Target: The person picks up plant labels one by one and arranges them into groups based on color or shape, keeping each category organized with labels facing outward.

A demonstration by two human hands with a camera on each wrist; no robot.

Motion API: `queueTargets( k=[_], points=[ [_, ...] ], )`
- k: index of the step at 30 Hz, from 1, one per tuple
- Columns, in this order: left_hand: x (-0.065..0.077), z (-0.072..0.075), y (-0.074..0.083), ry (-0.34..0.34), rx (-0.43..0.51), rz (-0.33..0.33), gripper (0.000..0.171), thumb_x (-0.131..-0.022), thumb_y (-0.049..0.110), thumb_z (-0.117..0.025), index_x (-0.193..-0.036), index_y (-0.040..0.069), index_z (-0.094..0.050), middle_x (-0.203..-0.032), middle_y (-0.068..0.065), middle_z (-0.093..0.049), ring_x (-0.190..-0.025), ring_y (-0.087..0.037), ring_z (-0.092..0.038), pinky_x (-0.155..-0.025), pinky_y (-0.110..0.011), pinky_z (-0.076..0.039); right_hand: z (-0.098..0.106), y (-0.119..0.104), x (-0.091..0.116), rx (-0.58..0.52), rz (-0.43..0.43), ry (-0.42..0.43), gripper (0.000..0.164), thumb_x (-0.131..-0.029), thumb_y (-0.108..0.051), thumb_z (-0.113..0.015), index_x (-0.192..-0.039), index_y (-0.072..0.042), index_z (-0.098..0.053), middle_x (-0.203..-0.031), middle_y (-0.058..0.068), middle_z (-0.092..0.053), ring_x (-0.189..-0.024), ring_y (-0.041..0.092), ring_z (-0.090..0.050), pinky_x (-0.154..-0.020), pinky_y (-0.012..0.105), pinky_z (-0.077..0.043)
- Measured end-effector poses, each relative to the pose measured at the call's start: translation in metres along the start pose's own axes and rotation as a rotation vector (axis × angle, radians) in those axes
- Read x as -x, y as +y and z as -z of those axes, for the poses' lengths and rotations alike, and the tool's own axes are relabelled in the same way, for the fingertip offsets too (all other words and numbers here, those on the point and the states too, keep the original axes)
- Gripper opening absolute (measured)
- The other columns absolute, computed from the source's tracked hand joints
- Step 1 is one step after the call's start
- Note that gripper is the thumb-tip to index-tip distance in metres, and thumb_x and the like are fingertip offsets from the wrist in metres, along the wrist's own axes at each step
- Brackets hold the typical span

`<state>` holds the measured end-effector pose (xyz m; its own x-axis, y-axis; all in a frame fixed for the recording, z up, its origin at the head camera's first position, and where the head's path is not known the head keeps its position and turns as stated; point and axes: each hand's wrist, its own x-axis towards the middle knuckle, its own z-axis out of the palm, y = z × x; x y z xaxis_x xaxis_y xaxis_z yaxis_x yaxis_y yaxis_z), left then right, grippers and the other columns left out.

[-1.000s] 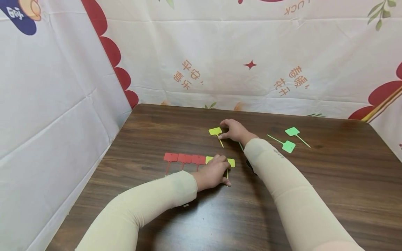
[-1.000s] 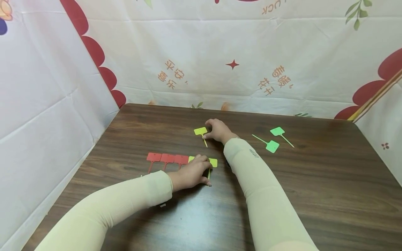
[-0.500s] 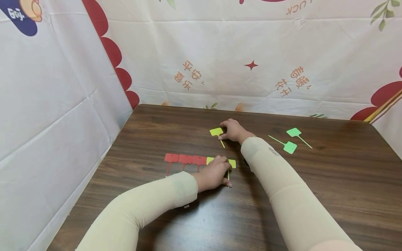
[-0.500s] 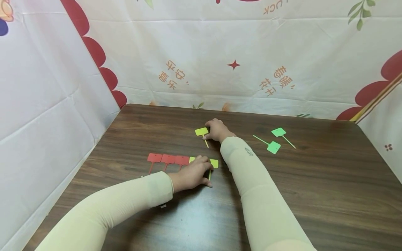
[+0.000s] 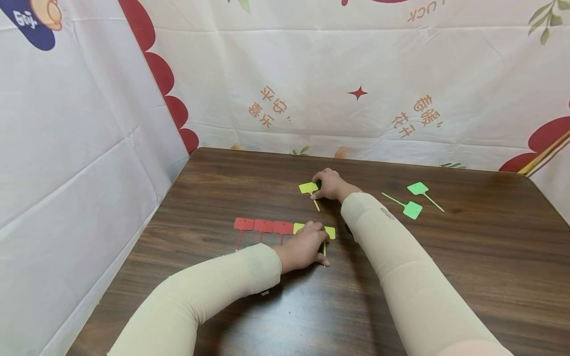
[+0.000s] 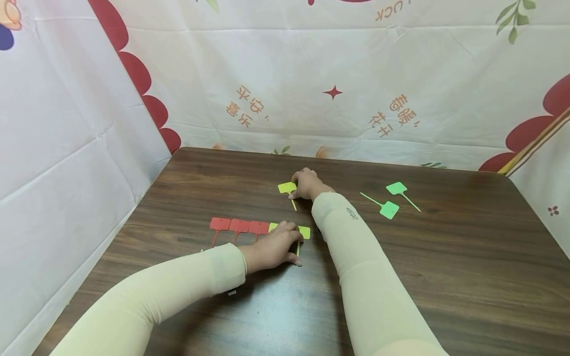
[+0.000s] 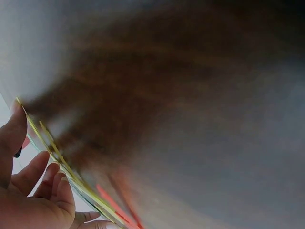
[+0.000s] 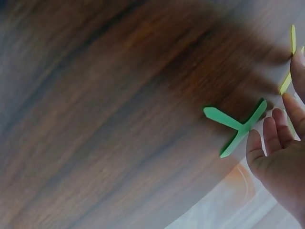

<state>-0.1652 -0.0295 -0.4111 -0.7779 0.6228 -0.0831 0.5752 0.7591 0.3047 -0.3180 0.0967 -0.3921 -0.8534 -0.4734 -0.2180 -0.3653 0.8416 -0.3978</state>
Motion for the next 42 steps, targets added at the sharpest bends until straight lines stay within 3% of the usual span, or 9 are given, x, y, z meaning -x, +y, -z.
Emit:
queueTargets(
  k=[13, 23, 33, 42],
  points=[
    [-0.0009, -0.0002, 0.0000, 0.009, -0.016, -0.001, 0.043, -0.077, 0.043, -0.078, -0.106, 0.012, -0.068, -0.103, 0.001, -0.055, -0.094, -0.014, -0.046, -0.084, -0.021, -0.042, -0.0032, 0.0018, -0.0040, -0.128, -0.059, 0.029, 0.055, -0.085, -0.014, -0.075, -0.125, 0.006, -0.043, -0.129, 0.026, -0.046, -0.122, 0.042, -0.037, -0.101, 0.048, -0.035],
    [-0.0008, 0.0013, 0.0000, 0.007, -0.026, 0.006, 0.043, -0.077, 0.043, -0.078, -0.105, 0.012, -0.069, -0.103, 0.001, -0.055, -0.094, -0.014, -0.046, -0.084, -0.022, -0.042, -0.0063, 0.0032, -0.0035, -0.226, -0.045, 0.030, 0.049, -0.085, -0.006, -0.073, -0.116, 0.001, -0.035, -0.098, 0.014, -0.040, -0.086, 0.028, -0.041, -0.076, 0.037, -0.036],
    [-0.0001, 0.0020, 0.0005, -0.001, -0.014, 0.005, 0.042, -0.078, 0.043, -0.077, -0.105, 0.012, -0.068, -0.102, 0.001, -0.054, -0.093, -0.014, -0.046, -0.082, -0.022, -0.042, -0.0085, 0.0028, -0.0037, -0.259, -0.026, 0.083, 0.053, -0.081, 0.000, -0.075, -0.117, 0.002, -0.036, -0.097, 0.015, -0.043, -0.086, 0.028, -0.042, -0.076, 0.038, -0.037],
    [0.0000, 0.0027, 0.0010, -0.009, -0.003, 0.017, 0.041, -0.078, 0.042, -0.077, -0.105, 0.012, -0.068, -0.102, 0.001, -0.054, -0.094, -0.014, -0.046, -0.082, -0.021, -0.042, -0.0069, 0.0004, -0.0024, -0.260, -0.030, 0.081, 0.051, -0.082, 0.002, -0.073, -0.117, 0.001, -0.036, -0.097, 0.013, -0.039, -0.086, 0.028, -0.041, -0.074, 0.037, -0.036]
  ],
)
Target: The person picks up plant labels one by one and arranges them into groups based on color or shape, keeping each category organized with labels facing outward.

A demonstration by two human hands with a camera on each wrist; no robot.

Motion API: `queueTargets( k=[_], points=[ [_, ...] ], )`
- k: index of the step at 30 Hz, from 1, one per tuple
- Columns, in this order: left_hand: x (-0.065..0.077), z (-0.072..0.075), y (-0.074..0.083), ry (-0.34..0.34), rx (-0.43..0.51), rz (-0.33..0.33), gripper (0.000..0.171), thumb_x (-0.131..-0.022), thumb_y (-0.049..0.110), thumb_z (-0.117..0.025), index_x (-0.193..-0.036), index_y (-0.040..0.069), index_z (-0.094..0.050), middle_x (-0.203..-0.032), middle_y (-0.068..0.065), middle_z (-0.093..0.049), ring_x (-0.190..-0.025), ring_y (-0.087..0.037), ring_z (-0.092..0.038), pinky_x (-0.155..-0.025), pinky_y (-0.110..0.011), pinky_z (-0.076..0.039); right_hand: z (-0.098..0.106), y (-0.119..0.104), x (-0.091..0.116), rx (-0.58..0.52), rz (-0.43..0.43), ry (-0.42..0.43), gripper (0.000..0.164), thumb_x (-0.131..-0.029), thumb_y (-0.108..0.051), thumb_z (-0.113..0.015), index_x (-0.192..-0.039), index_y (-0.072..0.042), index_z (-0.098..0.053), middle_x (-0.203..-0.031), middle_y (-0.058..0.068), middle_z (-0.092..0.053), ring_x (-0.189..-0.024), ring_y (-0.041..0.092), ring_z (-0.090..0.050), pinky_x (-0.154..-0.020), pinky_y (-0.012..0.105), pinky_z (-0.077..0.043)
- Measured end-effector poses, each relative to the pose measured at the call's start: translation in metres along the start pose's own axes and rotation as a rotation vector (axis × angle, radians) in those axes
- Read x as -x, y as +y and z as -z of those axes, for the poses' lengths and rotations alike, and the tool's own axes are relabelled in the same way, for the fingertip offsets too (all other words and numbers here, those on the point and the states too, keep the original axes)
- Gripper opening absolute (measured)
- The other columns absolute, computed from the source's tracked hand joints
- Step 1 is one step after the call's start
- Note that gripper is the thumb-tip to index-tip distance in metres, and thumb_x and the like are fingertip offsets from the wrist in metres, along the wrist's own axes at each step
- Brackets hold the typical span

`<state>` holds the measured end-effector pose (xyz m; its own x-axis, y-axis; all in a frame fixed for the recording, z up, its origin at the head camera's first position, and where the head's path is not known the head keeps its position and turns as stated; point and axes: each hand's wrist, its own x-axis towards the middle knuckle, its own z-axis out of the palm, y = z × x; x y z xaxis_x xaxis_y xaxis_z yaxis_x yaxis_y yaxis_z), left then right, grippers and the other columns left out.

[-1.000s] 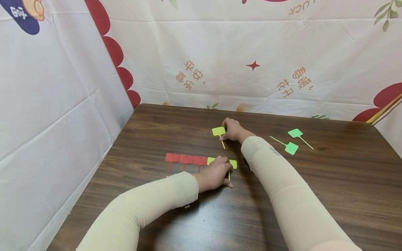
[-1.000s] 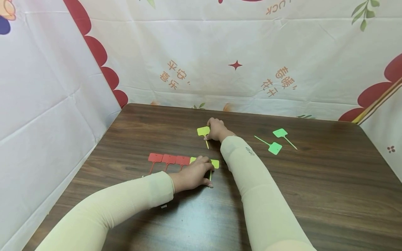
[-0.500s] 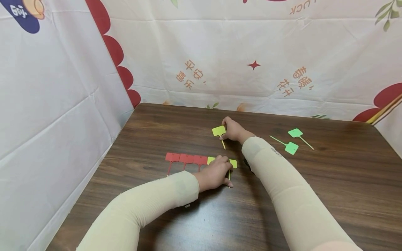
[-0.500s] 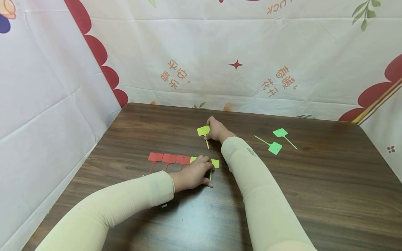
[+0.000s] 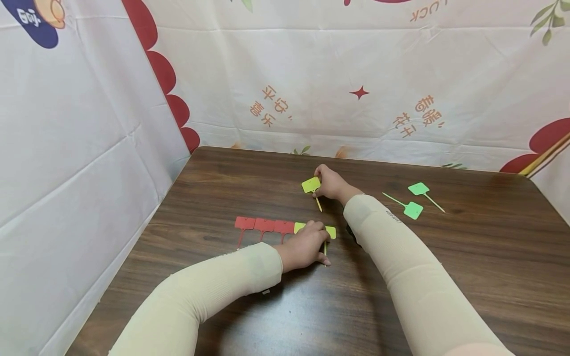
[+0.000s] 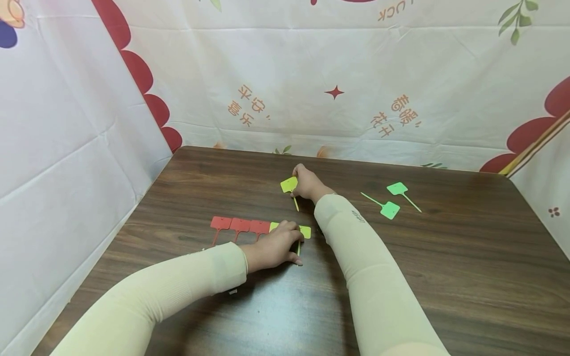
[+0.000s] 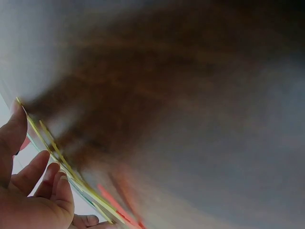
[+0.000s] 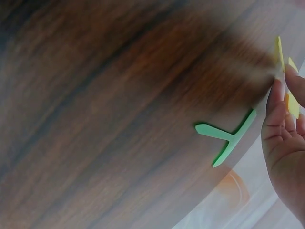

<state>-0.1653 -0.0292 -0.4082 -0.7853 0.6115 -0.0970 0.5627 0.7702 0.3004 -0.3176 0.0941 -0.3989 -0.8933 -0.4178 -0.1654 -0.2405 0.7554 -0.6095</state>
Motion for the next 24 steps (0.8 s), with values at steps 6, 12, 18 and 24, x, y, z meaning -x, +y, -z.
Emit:
queueTargets(
  k=[6, 12, 18, 24],
  points=[
    [0.000, 0.000, 0.000, 0.003, -0.001, -0.004, 0.041, -0.079, 0.042, -0.077, -0.105, 0.012, -0.068, -0.104, 0.000, -0.054, -0.094, -0.014, -0.045, -0.082, -0.022, -0.042, 0.000, -0.001, 0.001, -0.015, -0.013, -0.006, 0.052, -0.083, 0.003, -0.072, -0.120, 0.000, -0.035, -0.094, 0.014, -0.041, -0.081, 0.027, -0.042, -0.071, 0.036, -0.038],
    [0.000, -0.002, 0.000, 0.010, 0.004, -0.010, 0.041, -0.078, 0.042, -0.077, -0.104, 0.012, -0.068, -0.105, 0.001, -0.055, -0.094, -0.014, -0.045, -0.081, -0.022, -0.042, 0.003, -0.001, 0.004, -0.103, -0.040, -0.009, 0.053, -0.084, 0.005, -0.069, -0.123, 0.000, -0.035, -0.092, 0.014, -0.043, -0.073, 0.023, -0.045, -0.063, 0.032, -0.041],
    [-0.001, -0.002, 0.001, 0.011, -0.002, 0.001, 0.040, -0.078, 0.042, -0.078, -0.103, 0.012, -0.068, -0.103, 0.000, -0.054, -0.094, -0.015, -0.045, -0.080, -0.023, -0.042, 0.008, 0.001, 0.009, -0.220, -0.059, 0.014, 0.054, -0.083, 0.007, -0.068, -0.125, 0.003, -0.034, -0.093, 0.015, -0.047, -0.069, 0.019, -0.048, -0.058, 0.027, -0.044],
    [0.000, -0.002, 0.001, 0.019, -0.017, 0.002, 0.041, -0.077, 0.042, -0.079, -0.103, 0.012, -0.068, -0.102, 0.001, -0.054, -0.094, -0.015, -0.046, -0.081, -0.022, -0.042, 0.011, 0.008, 0.013, -0.323, -0.079, 0.034, 0.058, -0.083, 0.007, -0.069, -0.128, 0.004, -0.033, -0.096, 0.015, -0.048, -0.069, 0.017, -0.048, -0.061, 0.029, -0.044]
  ],
)
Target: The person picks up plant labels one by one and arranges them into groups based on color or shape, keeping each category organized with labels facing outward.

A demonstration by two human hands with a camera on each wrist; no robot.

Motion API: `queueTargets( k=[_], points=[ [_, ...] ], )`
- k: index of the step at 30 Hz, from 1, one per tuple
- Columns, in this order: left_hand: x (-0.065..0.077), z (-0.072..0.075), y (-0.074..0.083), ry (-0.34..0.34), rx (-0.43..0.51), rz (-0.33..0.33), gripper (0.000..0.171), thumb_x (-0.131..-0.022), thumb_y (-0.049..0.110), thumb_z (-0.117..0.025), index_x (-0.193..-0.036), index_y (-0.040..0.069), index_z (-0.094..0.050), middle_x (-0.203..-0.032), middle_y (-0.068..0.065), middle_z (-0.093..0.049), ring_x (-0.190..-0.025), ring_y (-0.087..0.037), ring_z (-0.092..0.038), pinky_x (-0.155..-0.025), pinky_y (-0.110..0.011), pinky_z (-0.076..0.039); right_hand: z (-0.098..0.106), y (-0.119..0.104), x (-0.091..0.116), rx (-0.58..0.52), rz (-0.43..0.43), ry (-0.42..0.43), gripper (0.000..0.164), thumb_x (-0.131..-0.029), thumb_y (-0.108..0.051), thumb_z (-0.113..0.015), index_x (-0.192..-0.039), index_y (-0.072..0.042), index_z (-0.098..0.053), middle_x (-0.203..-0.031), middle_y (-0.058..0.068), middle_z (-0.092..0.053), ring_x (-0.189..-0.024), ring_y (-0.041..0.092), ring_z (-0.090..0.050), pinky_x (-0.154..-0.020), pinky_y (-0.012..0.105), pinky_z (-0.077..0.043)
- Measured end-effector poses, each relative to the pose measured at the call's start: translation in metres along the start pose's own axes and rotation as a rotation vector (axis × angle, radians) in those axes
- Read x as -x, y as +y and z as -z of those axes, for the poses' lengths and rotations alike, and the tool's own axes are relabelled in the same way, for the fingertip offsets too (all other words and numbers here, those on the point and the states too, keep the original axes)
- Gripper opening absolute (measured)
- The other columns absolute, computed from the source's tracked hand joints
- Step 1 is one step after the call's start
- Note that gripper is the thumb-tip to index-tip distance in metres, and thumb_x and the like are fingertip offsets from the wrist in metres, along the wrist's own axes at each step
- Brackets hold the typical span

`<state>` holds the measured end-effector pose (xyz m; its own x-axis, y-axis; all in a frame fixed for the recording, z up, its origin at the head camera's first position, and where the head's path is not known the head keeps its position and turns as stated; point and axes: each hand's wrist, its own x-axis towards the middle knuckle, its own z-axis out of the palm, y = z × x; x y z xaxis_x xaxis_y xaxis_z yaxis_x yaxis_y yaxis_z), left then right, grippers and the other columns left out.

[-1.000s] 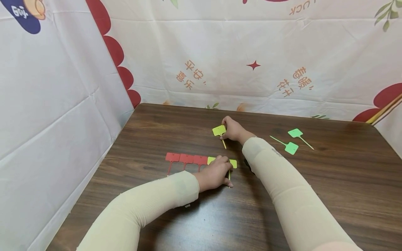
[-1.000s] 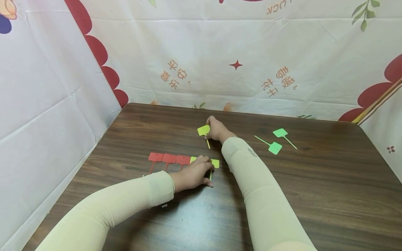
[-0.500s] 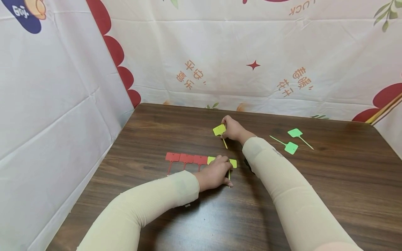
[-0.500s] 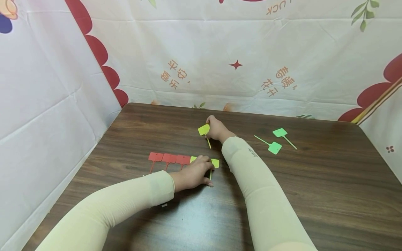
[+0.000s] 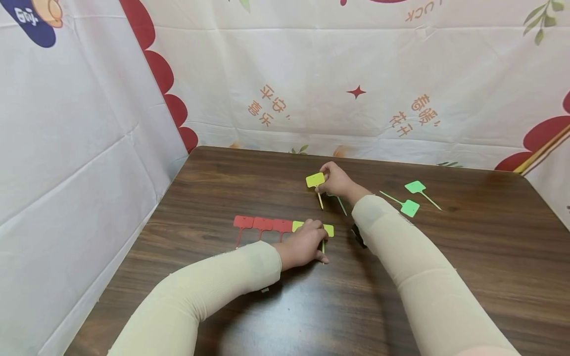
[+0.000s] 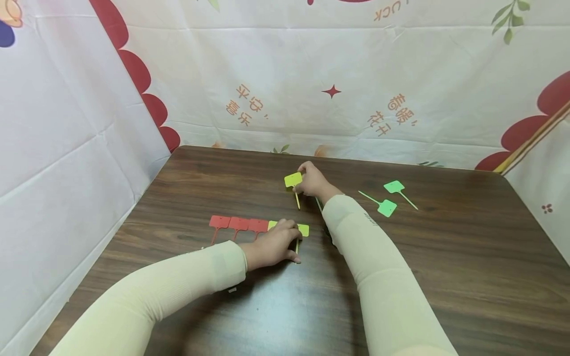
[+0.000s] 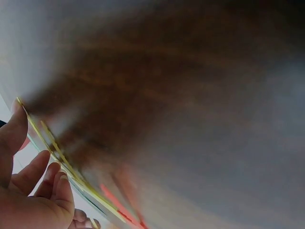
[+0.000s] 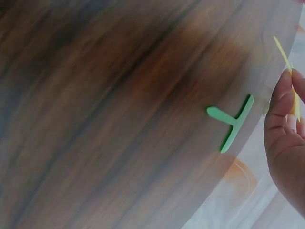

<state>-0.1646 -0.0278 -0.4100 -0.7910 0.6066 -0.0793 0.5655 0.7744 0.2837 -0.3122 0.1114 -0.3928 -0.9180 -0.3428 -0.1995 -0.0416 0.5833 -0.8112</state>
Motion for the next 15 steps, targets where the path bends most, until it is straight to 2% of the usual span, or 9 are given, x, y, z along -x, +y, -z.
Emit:
queueTargets(
  k=[8, 15],
  points=[
    [0.000, 0.001, 0.001, -0.002, 0.011, 0.001, 0.042, -0.077, 0.041, -0.079, -0.104, 0.011, -0.069, -0.102, 0.001, -0.054, -0.095, -0.016, -0.046, -0.080, -0.023, -0.042, 0.007, 0.006, 0.009, -0.111, -0.005, 0.027, 0.056, -0.085, 0.007, -0.066, -0.128, 0.005, -0.031, -0.100, 0.018, -0.053, -0.075, 0.019, -0.059, -0.067, 0.033, -0.050],
    [-0.001, -0.001, 0.001, 0.009, 0.000, -0.001, 0.042, -0.076, 0.041, -0.080, -0.104, 0.011, -0.069, -0.100, 0.001, -0.054, -0.094, -0.016, -0.046, -0.080, -0.023, -0.042, 0.015, 0.011, 0.019, -0.110, -0.007, 0.032, 0.056, -0.085, 0.004, -0.068, -0.129, 0.007, -0.032, -0.097, 0.017, -0.056, -0.072, 0.016, -0.059, -0.067, 0.035, -0.048]
  ],
)
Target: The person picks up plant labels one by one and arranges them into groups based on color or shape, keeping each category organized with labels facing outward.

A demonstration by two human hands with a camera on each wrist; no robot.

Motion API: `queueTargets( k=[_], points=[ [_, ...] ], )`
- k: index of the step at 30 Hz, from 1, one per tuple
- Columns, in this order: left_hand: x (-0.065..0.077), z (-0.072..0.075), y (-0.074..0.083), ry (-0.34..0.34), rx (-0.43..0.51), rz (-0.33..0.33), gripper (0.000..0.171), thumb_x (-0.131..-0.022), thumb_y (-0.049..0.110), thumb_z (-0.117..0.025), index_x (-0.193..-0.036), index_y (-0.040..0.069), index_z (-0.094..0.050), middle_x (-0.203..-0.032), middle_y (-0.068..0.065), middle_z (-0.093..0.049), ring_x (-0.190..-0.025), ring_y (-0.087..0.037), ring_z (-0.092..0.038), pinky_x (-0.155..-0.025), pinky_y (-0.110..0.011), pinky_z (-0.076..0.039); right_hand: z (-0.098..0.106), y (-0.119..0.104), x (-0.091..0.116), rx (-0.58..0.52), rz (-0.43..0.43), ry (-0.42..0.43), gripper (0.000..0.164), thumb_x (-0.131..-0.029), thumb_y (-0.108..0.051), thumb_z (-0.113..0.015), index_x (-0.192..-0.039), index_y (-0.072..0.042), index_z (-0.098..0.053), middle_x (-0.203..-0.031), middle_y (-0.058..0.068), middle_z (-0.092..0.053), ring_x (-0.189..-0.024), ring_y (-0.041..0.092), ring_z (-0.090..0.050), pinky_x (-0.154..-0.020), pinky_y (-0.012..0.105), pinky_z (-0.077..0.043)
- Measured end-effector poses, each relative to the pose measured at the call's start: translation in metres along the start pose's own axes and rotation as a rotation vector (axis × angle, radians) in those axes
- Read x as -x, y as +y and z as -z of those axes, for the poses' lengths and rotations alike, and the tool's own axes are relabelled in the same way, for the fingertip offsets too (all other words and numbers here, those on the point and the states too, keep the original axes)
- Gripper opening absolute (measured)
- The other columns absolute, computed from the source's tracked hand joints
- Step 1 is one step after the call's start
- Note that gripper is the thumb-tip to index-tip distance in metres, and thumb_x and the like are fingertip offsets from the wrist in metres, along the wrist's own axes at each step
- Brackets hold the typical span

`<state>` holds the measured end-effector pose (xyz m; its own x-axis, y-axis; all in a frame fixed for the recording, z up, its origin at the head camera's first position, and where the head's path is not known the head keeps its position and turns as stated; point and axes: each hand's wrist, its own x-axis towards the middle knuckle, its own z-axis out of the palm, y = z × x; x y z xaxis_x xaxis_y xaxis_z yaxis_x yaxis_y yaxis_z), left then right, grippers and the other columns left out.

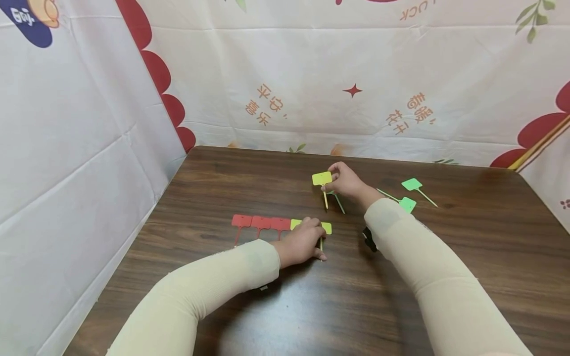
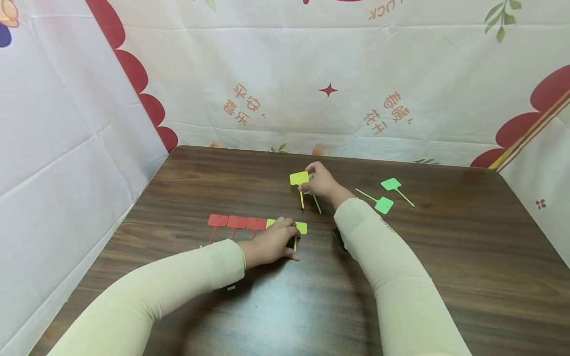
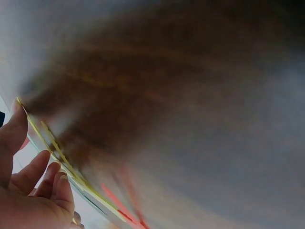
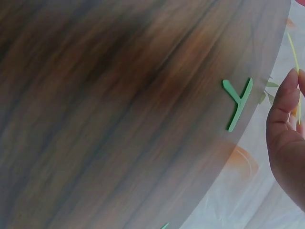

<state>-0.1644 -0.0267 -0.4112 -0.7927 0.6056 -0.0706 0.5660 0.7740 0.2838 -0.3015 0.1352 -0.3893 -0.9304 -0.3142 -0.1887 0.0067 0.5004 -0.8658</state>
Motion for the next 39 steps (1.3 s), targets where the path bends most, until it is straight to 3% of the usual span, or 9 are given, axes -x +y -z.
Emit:
queueTargets(
  k=[14, 26, 39],
  points=[
    [0.002, 0.002, 0.001, -0.005, 0.023, -0.007, 0.043, -0.077, 0.040, -0.079, -0.104, 0.009, -0.068, -0.100, 0.000, -0.054, -0.094, -0.016, -0.046, -0.082, -0.023, -0.042, 0.013, 0.008, 0.020, -0.019, -0.029, 0.017, 0.056, -0.086, 0.005, -0.067, -0.128, 0.006, -0.030, -0.100, 0.018, -0.056, -0.071, 0.014, -0.056, -0.062, 0.026, -0.045],
    [0.003, 0.004, 0.002, -0.014, 0.040, 0.002, 0.045, -0.077, 0.040, -0.079, -0.107, 0.009, -0.067, -0.099, 0.000, -0.053, -0.093, -0.016, -0.045, -0.082, -0.023, -0.041, 0.015, 0.015, 0.043, 0.010, -0.039, 0.022, 0.056, -0.086, 0.001, -0.068, -0.127, 0.007, -0.030, -0.098, 0.016, -0.059, -0.074, 0.018, -0.056, -0.068, 0.033, -0.049],
    [0.002, 0.004, 0.003, -0.024, 0.029, 0.008, 0.045, -0.077, 0.040, -0.078, -0.108, 0.009, -0.067, -0.102, 0.000, -0.054, -0.094, -0.015, -0.044, -0.083, -0.023, -0.041, 0.017, 0.022, 0.066, 0.025, -0.028, 0.023, 0.056, -0.086, 0.001, -0.068, -0.126, 0.009, -0.030, -0.098, 0.018, -0.062, -0.073, 0.010, -0.060, -0.065, 0.030, -0.050]
  ],
)
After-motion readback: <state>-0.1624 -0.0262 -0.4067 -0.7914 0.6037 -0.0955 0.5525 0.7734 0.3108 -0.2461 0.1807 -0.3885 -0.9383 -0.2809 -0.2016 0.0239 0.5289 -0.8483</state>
